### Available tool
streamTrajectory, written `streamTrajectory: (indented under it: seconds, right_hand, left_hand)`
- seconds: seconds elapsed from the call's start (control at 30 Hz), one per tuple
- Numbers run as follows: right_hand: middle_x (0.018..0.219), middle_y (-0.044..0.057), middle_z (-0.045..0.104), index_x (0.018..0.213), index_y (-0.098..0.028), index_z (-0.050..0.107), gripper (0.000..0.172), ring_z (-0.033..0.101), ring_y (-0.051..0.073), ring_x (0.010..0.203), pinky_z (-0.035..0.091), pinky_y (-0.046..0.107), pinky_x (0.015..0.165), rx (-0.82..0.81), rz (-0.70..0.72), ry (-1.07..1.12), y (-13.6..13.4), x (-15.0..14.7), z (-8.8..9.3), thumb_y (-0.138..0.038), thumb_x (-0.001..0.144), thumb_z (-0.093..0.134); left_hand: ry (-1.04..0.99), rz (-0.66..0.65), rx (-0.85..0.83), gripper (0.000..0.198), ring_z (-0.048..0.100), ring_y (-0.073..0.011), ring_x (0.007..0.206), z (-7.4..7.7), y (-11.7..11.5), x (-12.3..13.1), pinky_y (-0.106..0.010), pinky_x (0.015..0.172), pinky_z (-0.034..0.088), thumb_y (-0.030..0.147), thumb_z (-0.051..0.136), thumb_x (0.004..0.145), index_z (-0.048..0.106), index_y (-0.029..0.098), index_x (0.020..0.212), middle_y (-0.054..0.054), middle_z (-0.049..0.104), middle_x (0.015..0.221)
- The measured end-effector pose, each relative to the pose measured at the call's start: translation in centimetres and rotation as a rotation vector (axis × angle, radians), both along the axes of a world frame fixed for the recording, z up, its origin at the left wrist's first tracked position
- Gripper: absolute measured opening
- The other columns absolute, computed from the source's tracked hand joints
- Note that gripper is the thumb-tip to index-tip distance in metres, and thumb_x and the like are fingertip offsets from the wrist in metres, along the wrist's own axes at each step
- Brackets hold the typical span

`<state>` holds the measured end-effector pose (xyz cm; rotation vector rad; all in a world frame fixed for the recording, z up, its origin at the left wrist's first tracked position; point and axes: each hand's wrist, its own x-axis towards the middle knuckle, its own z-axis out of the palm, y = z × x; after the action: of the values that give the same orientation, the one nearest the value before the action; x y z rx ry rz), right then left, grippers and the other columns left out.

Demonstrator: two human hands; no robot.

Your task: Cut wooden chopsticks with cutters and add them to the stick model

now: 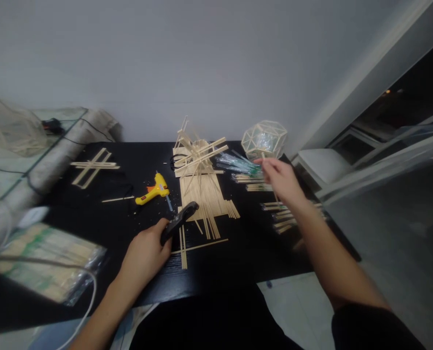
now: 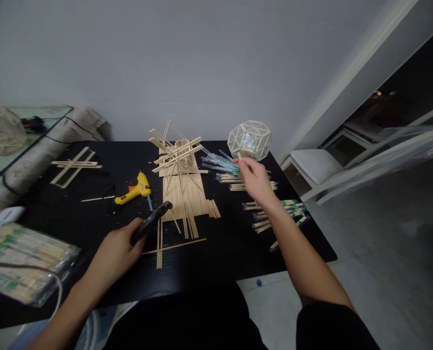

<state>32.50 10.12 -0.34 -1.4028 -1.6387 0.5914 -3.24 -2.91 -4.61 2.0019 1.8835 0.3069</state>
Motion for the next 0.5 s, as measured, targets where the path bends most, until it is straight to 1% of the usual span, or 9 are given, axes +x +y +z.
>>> streamTrajectory:
  seconds: [0.03,0.07,0.13,0.17,0.2,0.27,0.37,0.43,0.5]
  right_hand:
    - [0.065,-0.001,0.056,0.112,-0.016,0.075,0.05,0.053,0.015,0.056,0.046,0.029,0.059,-0.082,0.059,0.099,-1.4,-0.8,-0.1,-0.059,0.098,0.056]
    - [0.068,-0.001,0.059,0.109,-0.016,0.077,0.046,0.053,0.013,0.055,0.046,0.028,0.058,-0.131,0.118,0.175,-2.8,-1.7,0.0,-0.058,0.095,0.061]
    - [0.094,0.005,0.072,0.103,-0.019,0.08,0.036,0.062,0.014,0.067,0.052,0.03,0.066,-0.21,0.226,0.276,-5.1,-3.3,0.5,-0.052,0.092,0.069]
    - [0.103,0.006,0.074,0.101,-0.021,0.081,0.032,0.066,0.016,0.074,0.055,0.032,0.072,-0.228,0.269,0.312,-6.0,-4.0,0.9,-0.049,0.092,0.07]
    - [0.105,0.006,0.075,0.1,-0.023,0.082,0.027,0.068,0.017,0.08,0.056,0.033,0.077,-0.224,0.291,0.335,-6.8,-4.6,1.2,-0.046,0.093,0.071]
    - [0.1,0.004,0.076,0.102,-0.026,0.083,0.02,0.067,0.017,0.085,0.055,0.032,0.082,-0.191,0.288,0.382,-7.7,-5.6,1.6,-0.04,0.093,0.073]
    - [0.09,0.002,0.074,0.096,-0.027,0.083,0.013,0.064,0.014,0.077,0.054,0.028,0.072,-0.162,0.279,0.543,-8.2,-6.8,1.3,-0.036,0.087,0.08]
    - [0.084,0.001,0.072,0.09,-0.025,0.082,0.012,0.06,0.012,0.069,0.051,0.027,0.064,-0.17,0.281,0.63,-8.1,-7.3,0.9,-0.036,0.084,0.083]
    - [0.081,0.001,0.071,0.087,-0.024,0.08,0.013,0.059,0.011,0.065,0.05,0.027,0.061,-0.192,0.273,0.67,-8.0,-7.5,0.3,-0.035,0.082,0.085]
  left_hand:
    - [-0.052,0.001,0.001,0.01,0.068,-0.0225,0.067,0.1,0.0,0.0,-0.029,0.063,0.043,0.023,0.051,0.09,0.061,0.023,0.092,-0.003,0.069,0.074]
    - [-0.115,-0.002,0.007,0.009,0.066,-0.021,0.065,0.1,0.0,0.0,-0.028,0.062,0.043,0.025,0.052,0.091,0.06,0.023,0.089,-0.002,0.067,0.072]
    - [-0.252,-0.006,0.035,0.013,0.062,-0.0183,0.061,0.1,0.0,0.3,-0.026,0.061,0.043,0.031,0.054,0.092,0.061,0.022,0.086,0.001,0.064,0.068]
    - [-0.319,-0.002,0.054,0.017,0.061,-0.0172,0.061,0.1,-0.1,0.5,-0.026,0.06,0.042,0.035,0.055,0.093,0.063,0.022,0.085,0.002,0.063,0.067]
    - [-0.384,0.007,0.072,0.022,0.06,-0.0165,0.061,0.1,-0.1,0.8,-0.025,0.06,0.043,0.039,0.056,0.095,0.064,0.022,0.085,0.002,0.063,0.067]
    - [-0.517,0.021,0.072,0.03,0.061,-0.0164,0.065,0.0,-0.3,1.5,-0.025,0.062,0.044,0.046,0.057,0.096,0.068,0.02,0.085,0.001,0.066,0.07]
    - [-0.739,0.019,-0.01,0.036,0.064,-0.0176,0.072,0.0,-0.6,2.4,-0.026,0.064,0.047,0.052,0.061,0.095,0.074,0.019,0.088,-0.004,0.075,0.086]
    - [-0.874,0.044,-0.066,0.037,0.059,-0.015,0.063,0.2,-0.9,2.7,-0.026,0.058,0.046,0.053,0.064,0.093,0.077,0.018,0.096,-0.007,0.078,0.09]
    - [-1.007,0.106,-0.087,0.038,0.051,-0.0113,0.053,0.4,-1.1,2.6,-0.026,0.054,0.043,0.052,0.067,0.092,0.077,0.016,0.099,-0.008,0.078,0.086]
